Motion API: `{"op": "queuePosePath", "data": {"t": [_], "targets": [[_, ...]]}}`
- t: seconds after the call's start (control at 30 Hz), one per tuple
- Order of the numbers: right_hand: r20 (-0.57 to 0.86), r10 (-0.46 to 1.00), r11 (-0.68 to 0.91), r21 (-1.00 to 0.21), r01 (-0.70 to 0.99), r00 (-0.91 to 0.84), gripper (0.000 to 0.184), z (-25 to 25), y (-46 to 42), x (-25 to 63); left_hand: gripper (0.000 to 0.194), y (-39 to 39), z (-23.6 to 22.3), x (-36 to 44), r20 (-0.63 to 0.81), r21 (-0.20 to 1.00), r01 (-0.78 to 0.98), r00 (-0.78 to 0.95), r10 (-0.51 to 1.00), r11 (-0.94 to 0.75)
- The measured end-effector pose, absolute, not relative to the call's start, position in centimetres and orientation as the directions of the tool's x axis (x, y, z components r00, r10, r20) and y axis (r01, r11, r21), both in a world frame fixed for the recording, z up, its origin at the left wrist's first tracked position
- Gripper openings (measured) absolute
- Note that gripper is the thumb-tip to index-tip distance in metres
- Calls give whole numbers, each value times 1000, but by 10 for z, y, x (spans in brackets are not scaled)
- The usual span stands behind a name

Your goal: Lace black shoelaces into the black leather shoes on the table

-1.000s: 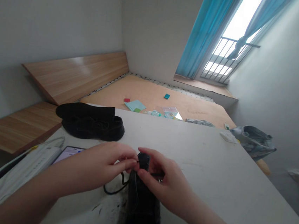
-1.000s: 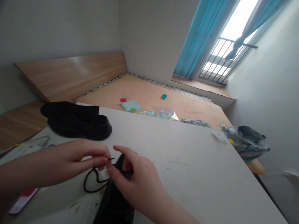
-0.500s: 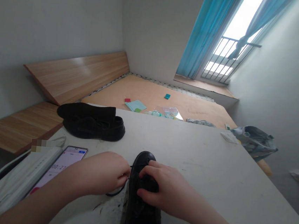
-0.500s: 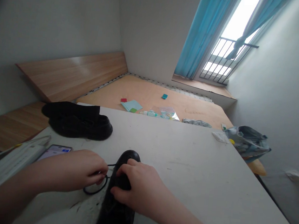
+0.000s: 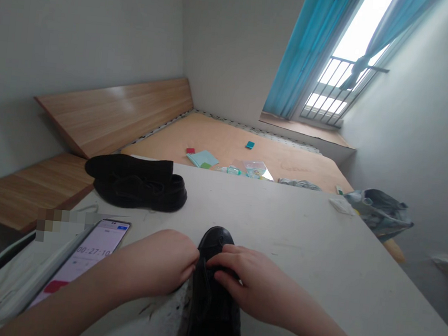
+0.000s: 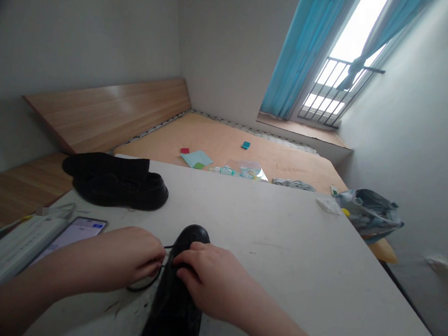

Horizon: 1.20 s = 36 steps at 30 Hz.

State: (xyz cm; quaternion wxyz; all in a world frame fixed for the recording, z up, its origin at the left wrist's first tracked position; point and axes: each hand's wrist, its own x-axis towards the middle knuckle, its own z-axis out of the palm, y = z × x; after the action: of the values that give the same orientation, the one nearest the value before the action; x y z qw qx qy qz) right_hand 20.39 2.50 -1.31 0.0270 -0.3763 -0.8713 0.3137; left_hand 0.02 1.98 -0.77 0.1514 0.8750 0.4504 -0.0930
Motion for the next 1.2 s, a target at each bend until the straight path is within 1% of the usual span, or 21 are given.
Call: {"op": "queuePosePath", "data": {"t": [0.1,0.17,0.27,0.37,0.47,0.53,0.6,0.7,0.77,0.83,0.87,0.9,0.93,0.97,1.0,1.07,1.13,1.2], "targets": [[-183,674,531,-554,642,-715,26,-15,24,203,27,21,-9,3,-307,197,820,572,761,-537],[-171,688,546,-518,658,-705,25,-18,22,202,26,21,-12,4,-298,200,831,556,776,-519],[-138,729,555,-453,698,-670,19,-26,20,198,25,23,-17,5,-279,212,827,561,779,-520],[-100,764,548,-420,723,-637,13,-33,18,191,24,25,-19,4,-269,194,834,552,789,-517],[-75,788,529,-425,734,-611,7,-38,18,185,24,26,-16,4,-289,130,862,506,813,-491],[-60,795,516,-458,724,-604,7,-40,19,182,26,25,-14,5,-312,99,867,493,812,-488],[-47,797,496,-517,697,-602,8,-39,21,183,25,23,-13,6,-323,114,858,509,797,-502],[-26,828,417,-640,645,-561,7,-33,27,191,26,21,-12,2,-292,202,830,558,777,-520],[28,873,334,-762,554,-488,6,-23,32,199,28,21,-9,-4,-247,264,819,568,785,-510],[115,907,278,-886,370,-406,6,-11,36,209,29,21,-2,-8,-202,348,806,563,801,-479],[149,914,261,-928,265,-376,8,-5,37,214,28,21,2,-9,-174,405,789,563,808,-463],[172,917,248,-952,177,-360,10,0,37,218,27,20,7,-9,-132,468,758,569,812,-455],[178,914,239,-963,127,-365,12,5,36,221,27,19,11,-9,-73,532,716,572,817,-453],[172,904,236,-964,122,-391,12,8,34,223,29,17,15,-7,-2,592,664,567,823,-457],[156,891,244,-957,158,-427,11,11,31,223,31,16,17,-4,68,645,609,556,828,-461],[122,865,292,-911,290,-486,9,13,24,222,31,13,20,3,144,724,524,520,842,-448],[101,856,339,-850,402,-507,9,12,18,218,25,12,19,10,139,753,511,493,859,-415],[103,857,362,-816,450,-504,9,10,15,215,18,12,16,14,110,745,539,481,870,-392]]}}
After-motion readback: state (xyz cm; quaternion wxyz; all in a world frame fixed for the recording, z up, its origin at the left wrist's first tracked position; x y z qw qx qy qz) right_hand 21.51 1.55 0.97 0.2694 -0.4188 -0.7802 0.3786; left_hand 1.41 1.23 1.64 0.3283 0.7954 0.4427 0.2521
